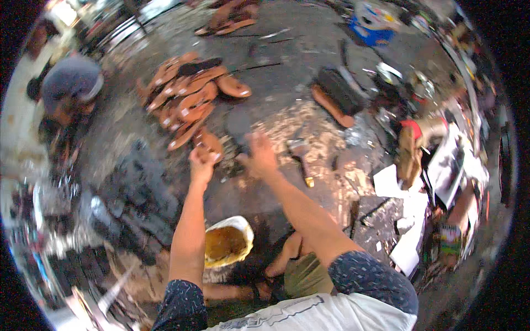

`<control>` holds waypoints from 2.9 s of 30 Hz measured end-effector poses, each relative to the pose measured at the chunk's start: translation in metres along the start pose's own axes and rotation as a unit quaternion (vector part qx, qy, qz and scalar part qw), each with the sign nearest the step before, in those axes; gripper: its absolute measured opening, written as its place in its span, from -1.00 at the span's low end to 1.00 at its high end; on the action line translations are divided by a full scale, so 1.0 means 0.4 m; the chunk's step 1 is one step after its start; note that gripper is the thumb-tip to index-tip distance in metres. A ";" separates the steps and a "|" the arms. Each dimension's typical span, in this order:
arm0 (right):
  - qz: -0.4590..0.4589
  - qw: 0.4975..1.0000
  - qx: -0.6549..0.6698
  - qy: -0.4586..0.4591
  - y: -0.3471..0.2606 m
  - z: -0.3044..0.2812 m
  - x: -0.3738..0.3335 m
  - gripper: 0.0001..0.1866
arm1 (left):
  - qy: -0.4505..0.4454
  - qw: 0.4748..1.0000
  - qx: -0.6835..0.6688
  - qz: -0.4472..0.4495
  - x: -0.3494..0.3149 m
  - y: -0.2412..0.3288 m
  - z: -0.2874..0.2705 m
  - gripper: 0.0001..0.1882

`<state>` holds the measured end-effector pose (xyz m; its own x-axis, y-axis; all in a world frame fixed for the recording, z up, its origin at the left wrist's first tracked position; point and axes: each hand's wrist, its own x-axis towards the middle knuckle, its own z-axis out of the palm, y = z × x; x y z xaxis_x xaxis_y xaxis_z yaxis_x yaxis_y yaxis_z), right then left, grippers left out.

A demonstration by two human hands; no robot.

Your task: The person sits on the floor and repeatedly applies a dark coating to the soles of flip-flops using a brush and a small container. They handle multiple flip-flops one at a time, dip the brush into the container, and spread the coating across the sole surfaces.

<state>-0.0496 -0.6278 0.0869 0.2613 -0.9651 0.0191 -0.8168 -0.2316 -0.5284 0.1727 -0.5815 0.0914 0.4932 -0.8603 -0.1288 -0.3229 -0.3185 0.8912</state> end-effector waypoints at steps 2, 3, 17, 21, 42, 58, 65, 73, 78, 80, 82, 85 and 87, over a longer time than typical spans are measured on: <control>-0.065 0.995 -0.075 0.004 0.047 0.034 -0.002 -0.23 | -0.024 0.961 -0.128 -0.244 0.019 0.015 0.066 -0.11; -0.023 0.988 -0.004 -0.151 0.007 0.001 0.034 -0.18 | 0.034 0.957 -0.146 -0.247 0.048 -0.040 0.045 -0.17; 0.051 0.986 0.131 0.088 0.424 -0.263 0.086 -0.56 | -0.083 0.949 -0.149 -0.265 -0.253 0.213 -0.355 -0.56; 0.045 0.981 0.112 0.154 0.545 -0.196 -0.138 -0.61 | 0.074 0.975 0.195 -0.074 -0.303 0.308 -0.606 -0.57; 0.060 0.930 -0.136 -0.335 0.652 -0.208 0.003 -0.08 | 0.498 0.829 -0.201 0.159 -0.825 1.027 -1.371 -0.46; -0.104 0.674 -0.178 -0.710 0.509 -0.375 0.481 -0.49 | 0.204 0.744 -0.607 -0.191 -0.078 0.205 -0.157 -0.59; -0.278 0.922 0.026 -0.269 -0.211 -0.108 1.484 -0.66 | 0.305 0.604 -0.686 -0.267 0.155 0.215 0.177 -0.32; -0.475 0.864 -0.129 -0.109 -0.623 0.372 1.609 -0.42 | 0.272 0.506 -0.797 -0.189 0.291 0.170 0.244 -0.47; -0.549 0.800 -0.032 -0.238 -0.568 0.487 1.608 -0.39 | 0.373 0.597 -0.664 -0.252 0.367 0.166 0.210 -0.47; -0.578 0.754 -0.098 -0.295 -0.590 0.449 1.495 -0.38 | 0.416 0.569 -0.628 -0.329 0.380 0.155 0.178 -0.42; -0.388 0.765 0.035 -0.512 -0.645 0.285 1.382 -0.37 | 0.404 0.499 -0.685 -0.343 0.376 0.132 0.159 -0.33; -0.403 0.772 -0.033 -0.491 -0.475 0.272 1.356 -0.30 | 0.287 0.487 -0.784 -0.256 0.385 0.115 0.175 -0.20; -0.322 0.783 -0.023 -0.531 -0.440 0.234 1.286 -0.30 | 0.206 0.455 -0.841 -0.208 0.356 0.135 0.141 -0.16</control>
<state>0.2766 -1.0720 0.1101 0.8877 -0.0058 -0.4603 -0.3503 -0.6573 -0.6673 0.1798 -0.7437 0.0968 0.4501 -0.6061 -0.6558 0.7713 0.6340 -0.0566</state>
